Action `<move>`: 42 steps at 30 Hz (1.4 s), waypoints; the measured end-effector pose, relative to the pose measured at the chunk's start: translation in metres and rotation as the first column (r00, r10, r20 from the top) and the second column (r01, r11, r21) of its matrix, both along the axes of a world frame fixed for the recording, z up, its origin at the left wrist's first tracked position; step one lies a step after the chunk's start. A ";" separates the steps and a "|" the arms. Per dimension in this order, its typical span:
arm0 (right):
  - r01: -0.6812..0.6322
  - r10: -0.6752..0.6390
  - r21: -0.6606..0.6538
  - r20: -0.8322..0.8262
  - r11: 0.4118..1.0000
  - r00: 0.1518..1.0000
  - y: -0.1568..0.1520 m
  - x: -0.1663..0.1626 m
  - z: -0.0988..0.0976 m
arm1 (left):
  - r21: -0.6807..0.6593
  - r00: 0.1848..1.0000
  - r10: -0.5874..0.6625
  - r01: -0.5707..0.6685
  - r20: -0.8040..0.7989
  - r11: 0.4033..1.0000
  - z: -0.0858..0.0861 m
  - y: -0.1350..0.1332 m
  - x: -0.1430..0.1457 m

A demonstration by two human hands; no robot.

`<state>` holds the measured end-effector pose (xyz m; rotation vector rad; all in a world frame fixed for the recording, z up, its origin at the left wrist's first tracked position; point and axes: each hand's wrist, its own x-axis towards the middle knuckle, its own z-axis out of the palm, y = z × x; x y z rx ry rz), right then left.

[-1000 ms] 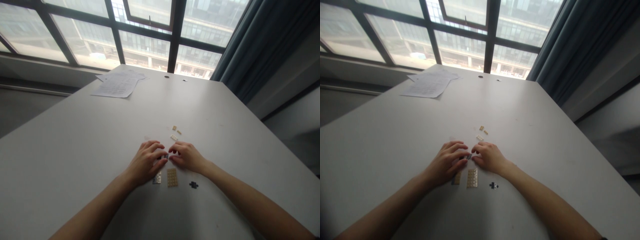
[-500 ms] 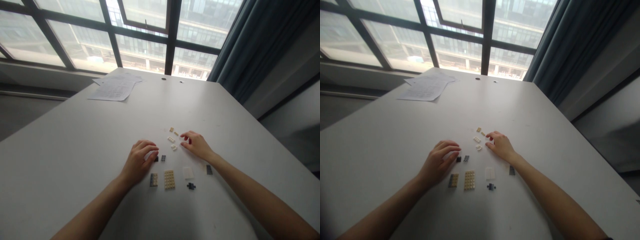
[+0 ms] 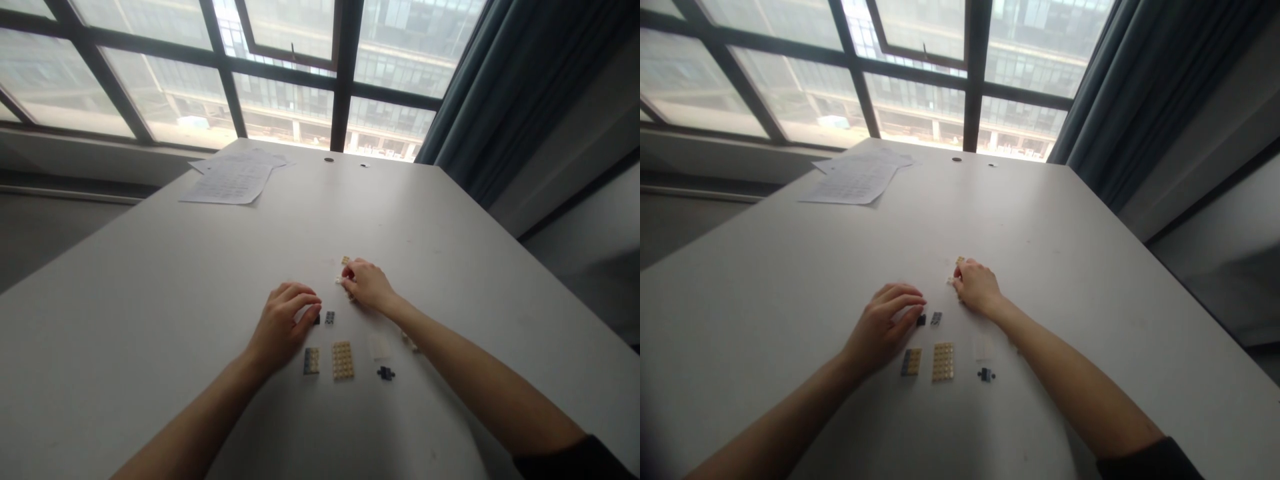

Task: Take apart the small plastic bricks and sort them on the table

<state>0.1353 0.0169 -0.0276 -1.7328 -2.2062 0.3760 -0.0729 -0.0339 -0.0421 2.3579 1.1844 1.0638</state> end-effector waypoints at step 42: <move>-0.111 0.309 0.318 -0.685 0.942 0.660 -0.107 -0.008 0.015 | 0.450 0.971 -0.181 0.094 0.154 0.888 -0.007 -0.023 0.012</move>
